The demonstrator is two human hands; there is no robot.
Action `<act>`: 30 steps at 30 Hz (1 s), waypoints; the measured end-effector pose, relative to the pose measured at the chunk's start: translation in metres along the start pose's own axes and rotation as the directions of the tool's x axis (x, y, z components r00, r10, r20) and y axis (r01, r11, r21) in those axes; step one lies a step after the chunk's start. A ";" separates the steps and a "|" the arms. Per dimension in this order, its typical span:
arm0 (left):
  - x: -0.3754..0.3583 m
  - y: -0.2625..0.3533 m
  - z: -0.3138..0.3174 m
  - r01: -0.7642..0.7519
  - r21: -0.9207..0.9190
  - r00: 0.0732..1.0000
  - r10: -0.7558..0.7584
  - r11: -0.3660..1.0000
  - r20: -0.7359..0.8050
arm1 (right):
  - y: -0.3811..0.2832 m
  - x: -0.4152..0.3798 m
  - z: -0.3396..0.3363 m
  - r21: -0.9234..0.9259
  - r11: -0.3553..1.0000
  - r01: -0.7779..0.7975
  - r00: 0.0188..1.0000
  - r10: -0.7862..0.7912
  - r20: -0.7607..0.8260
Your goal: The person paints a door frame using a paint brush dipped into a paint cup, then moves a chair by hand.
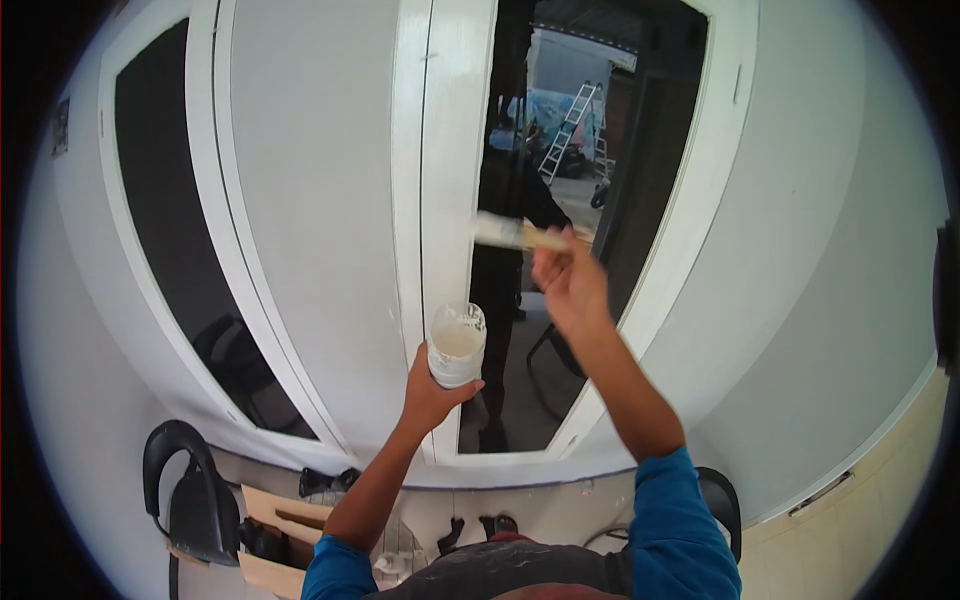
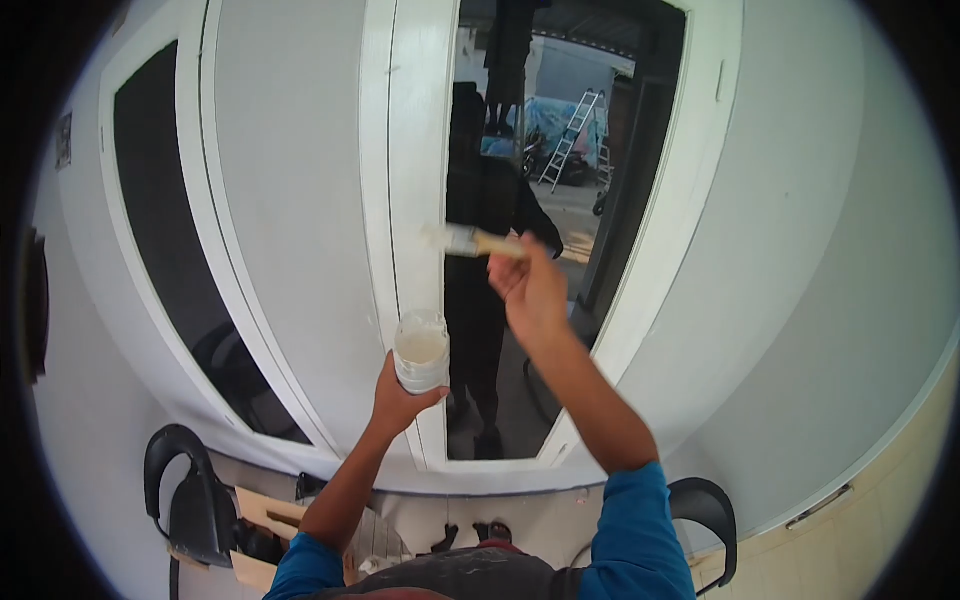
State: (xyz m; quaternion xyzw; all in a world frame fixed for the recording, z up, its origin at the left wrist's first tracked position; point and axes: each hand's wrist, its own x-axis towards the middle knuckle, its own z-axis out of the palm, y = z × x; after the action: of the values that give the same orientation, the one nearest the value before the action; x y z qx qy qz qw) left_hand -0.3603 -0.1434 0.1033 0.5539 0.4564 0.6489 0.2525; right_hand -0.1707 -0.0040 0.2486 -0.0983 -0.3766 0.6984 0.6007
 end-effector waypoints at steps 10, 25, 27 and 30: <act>-0.014 -0.019 0.013 0.022 0.022 1.000 -0.022 1.000 -0.012 | -0.299 0.183 0.182 -0.234 0.276 0.932 0.343 -0.879 0.330; -0.030 -0.048 0.028 0.145 -0.010 0.989 -0.145 0.989 0.019 | -0.399 0.209 0.211 -0.541 -0.783 0.306 -0.315 -0.619 0.719; -0.030 -0.048 0.028 0.151 -0.020 0.988 -0.150 0.988 0.019 | -0.390 0.226 0.225 -0.485 -0.815 0.316 -0.298 -0.571 0.765; -0.031 -0.048 0.031 0.154 -0.028 0.988 -0.153 0.988 0.028 | -0.339 0.236 0.269 -0.343 -0.867 0.361 -0.307 -0.457 0.834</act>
State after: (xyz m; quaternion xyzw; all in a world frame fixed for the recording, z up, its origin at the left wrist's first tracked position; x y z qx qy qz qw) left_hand -0.3307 -0.1380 0.0454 0.5216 0.4845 0.6273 0.3158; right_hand -0.1316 0.1000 0.7291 -0.0716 -0.5185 -0.5122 0.6809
